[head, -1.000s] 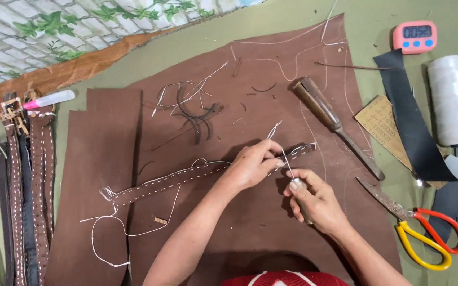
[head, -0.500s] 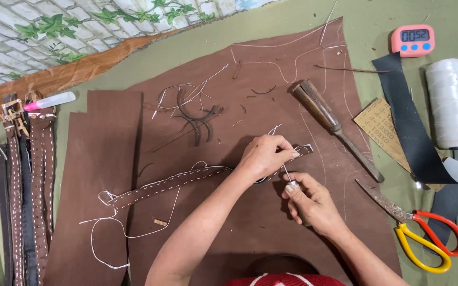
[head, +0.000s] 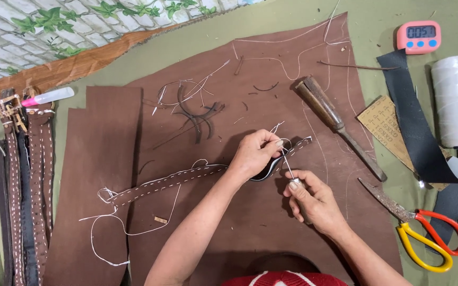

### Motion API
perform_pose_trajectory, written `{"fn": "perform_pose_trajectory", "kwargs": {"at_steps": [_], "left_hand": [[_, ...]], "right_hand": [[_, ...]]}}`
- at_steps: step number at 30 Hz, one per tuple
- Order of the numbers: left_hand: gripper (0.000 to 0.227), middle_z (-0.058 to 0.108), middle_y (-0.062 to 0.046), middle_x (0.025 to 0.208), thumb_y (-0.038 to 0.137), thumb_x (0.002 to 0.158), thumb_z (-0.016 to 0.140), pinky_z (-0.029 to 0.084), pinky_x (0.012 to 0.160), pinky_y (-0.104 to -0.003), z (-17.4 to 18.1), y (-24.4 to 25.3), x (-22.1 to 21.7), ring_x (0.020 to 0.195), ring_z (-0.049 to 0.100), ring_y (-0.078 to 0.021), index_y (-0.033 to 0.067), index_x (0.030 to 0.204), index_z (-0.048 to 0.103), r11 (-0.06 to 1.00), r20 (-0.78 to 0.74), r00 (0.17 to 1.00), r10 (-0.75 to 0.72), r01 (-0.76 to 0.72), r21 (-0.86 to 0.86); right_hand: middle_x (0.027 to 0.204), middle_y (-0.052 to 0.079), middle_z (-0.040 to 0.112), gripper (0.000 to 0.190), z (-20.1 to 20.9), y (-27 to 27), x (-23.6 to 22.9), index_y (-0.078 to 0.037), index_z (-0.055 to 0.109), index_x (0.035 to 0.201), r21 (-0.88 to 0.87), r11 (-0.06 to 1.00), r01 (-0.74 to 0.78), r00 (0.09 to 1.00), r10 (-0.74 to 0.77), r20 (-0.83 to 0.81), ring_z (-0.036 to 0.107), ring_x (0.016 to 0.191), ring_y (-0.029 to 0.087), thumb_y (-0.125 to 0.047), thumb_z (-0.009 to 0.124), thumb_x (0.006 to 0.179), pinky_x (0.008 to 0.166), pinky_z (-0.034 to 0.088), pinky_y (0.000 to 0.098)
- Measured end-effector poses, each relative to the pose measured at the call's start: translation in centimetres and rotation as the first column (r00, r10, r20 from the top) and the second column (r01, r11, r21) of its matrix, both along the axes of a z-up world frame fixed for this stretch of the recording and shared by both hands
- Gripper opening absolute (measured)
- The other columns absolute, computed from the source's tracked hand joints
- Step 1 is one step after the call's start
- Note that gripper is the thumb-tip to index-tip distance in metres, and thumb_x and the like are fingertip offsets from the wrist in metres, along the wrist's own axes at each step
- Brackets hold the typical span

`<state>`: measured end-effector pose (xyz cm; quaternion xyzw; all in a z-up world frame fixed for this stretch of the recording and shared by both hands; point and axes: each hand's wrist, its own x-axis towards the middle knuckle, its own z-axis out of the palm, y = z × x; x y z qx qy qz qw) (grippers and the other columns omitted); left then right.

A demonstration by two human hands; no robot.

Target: Using a hand awl to pierce holes into a leather strap on a workbench for leatherworking.

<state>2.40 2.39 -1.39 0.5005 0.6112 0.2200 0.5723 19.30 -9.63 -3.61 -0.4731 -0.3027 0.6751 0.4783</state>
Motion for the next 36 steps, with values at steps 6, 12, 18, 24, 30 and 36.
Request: {"fn": "perform_pose_trajectory", "kwargs": {"at_steps": [6, 12, 18, 24, 30, 36], "left_hand": [[0.009, 0.078, -0.005, 0.090, 0.020, 0.093, 0.066, 0.058, 0.076, -0.025, 1.2, -0.2, 0.3, 0.081, 0.075, -0.0109, 0.0118, 0.095, 0.070, 0.999, 0.030, 0.999, 0.024, -0.023, -0.037], [0.009, 0.076, 0.002, 0.084, 0.020, 0.094, 0.064, 0.054, 0.077, -0.024, 1.6, -0.4, 0.2, 0.078, 0.072, -0.0078, 0.0131, 0.089, 0.067, 0.999, -0.022, 1.000, -0.008, 0.007, -0.035], [0.008, 0.073, 0.005, 0.082, 0.020, 0.093, 0.064, 0.049, 0.073, -0.023, 3.5, -1.1, -0.3, 0.075, 0.064, -0.0063, 0.0151, 0.087, 0.068, 0.997, -0.073, 0.995, -0.063, 0.061, -0.038], [0.011, 0.064, 0.008, 0.076, 0.022, 0.095, 0.064, 0.043, 0.067, -0.025, 3.9, -1.3, -0.6, 0.068, 0.051, -0.0064, 0.0160, 0.086, 0.068, 0.992, -0.119, 0.985, -0.127, 0.126, -0.019], [0.013, 0.067, 0.010, 0.080, 0.028, 0.095, 0.066, 0.045, 0.074, -0.026, 3.2, -1.3, -0.8, 0.073, 0.054, -0.0070, 0.0170, 0.088, 0.071, 0.984, -0.128, 0.978, -0.166, 0.172, 0.038], [0.009, 0.072, 0.007, 0.091, 0.031, 0.090, 0.067, 0.045, 0.087, -0.029, 2.9, 0.1, -0.4, 0.088, 0.062, -0.0116, 0.0248, 0.086, 0.072, 0.963, -0.214, 0.952, -0.218, 0.245, 0.109]], "right_hand": [[0.080, 0.020, 0.063, 0.030, 0.4, 0.1, 0.4, 0.005, 0.060, 0.125, -0.038, 0.998, -0.045, 0.999, 0.045, 0.019, 0.052, 0.042, 0.017, -0.013, 0.057, 0.100, 0.028, 0.042, 0.0276], [0.082, 0.017, 0.063, 0.029, 0.0, 0.0, 0.6, 0.001, 0.060, 0.125, -0.041, 0.997, -0.067, 0.998, 0.067, 0.011, 0.050, 0.042, 0.017, -0.014, 0.058, 0.100, 0.031, 0.042, 0.0294], [0.081, 0.018, 0.063, 0.030, 0.3, 0.0, 0.5, 0.001, 0.059, 0.125, -0.041, 0.997, -0.067, 0.997, 0.068, 0.033, 0.050, 0.041, 0.018, -0.015, 0.058, 0.099, 0.032, 0.042, 0.0299], [0.081, 0.016, 0.064, 0.030, 0.5, 0.1, 0.5, 0.001, 0.060, 0.124, -0.046, 0.996, -0.070, 0.996, 0.072, 0.047, 0.050, 0.041, 0.017, -0.016, 0.058, 0.100, 0.032, 0.042, 0.0302], [0.081, 0.016, 0.064, 0.029, 0.8, 0.1, 0.4, 0.001, 0.061, 0.124, -0.069, 0.995, -0.075, 0.994, 0.080, 0.078, 0.050, 0.042, 0.017, -0.015, 0.058, 0.100, 0.032, 0.041, 0.0294], [0.081, 0.015, 0.063, 0.026, 0.7, 0.2, 0.3, 0.000, 0.062, 0.123, -0.108, 0.988, -0.114, 0.986, 0.125, 0.110, 0.050, 0.044, 0.018, -0.011, 0.058, 0.100, 0.032, 0.038, 0.0278]]}}
